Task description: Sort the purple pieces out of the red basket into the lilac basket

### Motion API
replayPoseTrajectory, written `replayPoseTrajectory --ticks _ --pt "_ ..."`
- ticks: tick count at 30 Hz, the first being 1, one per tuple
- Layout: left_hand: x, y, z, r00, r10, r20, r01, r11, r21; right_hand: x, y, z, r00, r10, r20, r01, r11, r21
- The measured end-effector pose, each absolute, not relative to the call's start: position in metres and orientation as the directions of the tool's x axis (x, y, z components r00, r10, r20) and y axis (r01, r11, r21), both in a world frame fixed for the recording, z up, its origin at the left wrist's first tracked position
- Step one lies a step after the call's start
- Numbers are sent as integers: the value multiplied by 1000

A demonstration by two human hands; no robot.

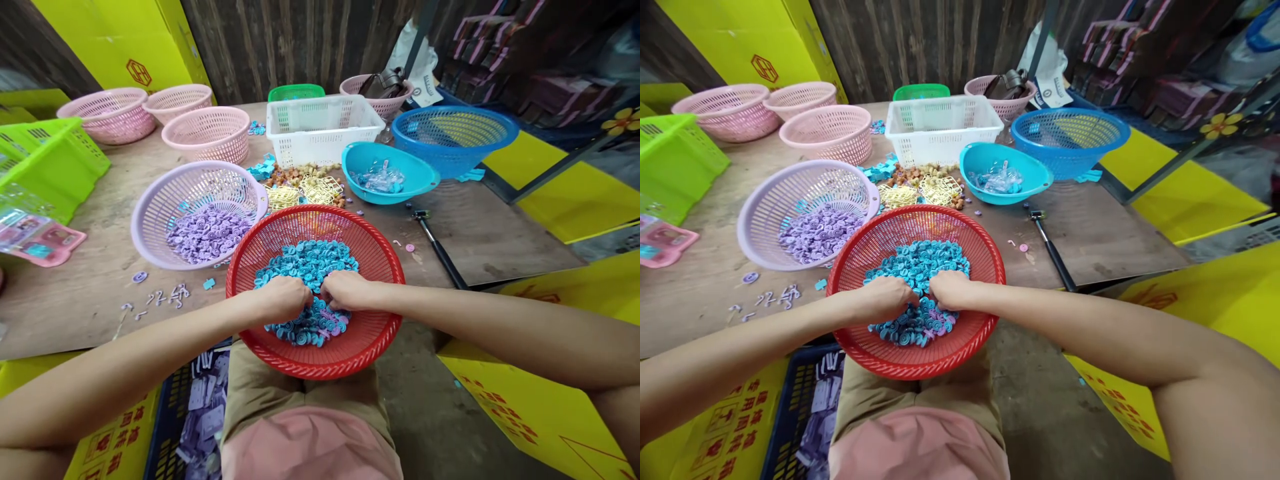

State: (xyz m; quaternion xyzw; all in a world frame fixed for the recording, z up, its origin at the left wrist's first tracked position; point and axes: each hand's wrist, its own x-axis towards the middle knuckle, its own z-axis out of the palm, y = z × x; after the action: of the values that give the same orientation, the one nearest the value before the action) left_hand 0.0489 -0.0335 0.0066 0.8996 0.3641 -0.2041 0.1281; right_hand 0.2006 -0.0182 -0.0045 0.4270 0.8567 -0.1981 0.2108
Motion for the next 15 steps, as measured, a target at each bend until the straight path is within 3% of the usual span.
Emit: replayPoseTrajectory --ticks 6,12,15 --pt "53 -31 12 620 642 -451 760 -633 144 209 -11 -9 -559 664 -496 825 505 -254" --pt "62 -31 10 622 653 -432 772 -604 200 240 -10 49 -725 557 -405 669 430 -607" --pt "70 -32 8 637 632 -441 760 -613 217 279 -26 83 -749 471 -466 641 338 -689"
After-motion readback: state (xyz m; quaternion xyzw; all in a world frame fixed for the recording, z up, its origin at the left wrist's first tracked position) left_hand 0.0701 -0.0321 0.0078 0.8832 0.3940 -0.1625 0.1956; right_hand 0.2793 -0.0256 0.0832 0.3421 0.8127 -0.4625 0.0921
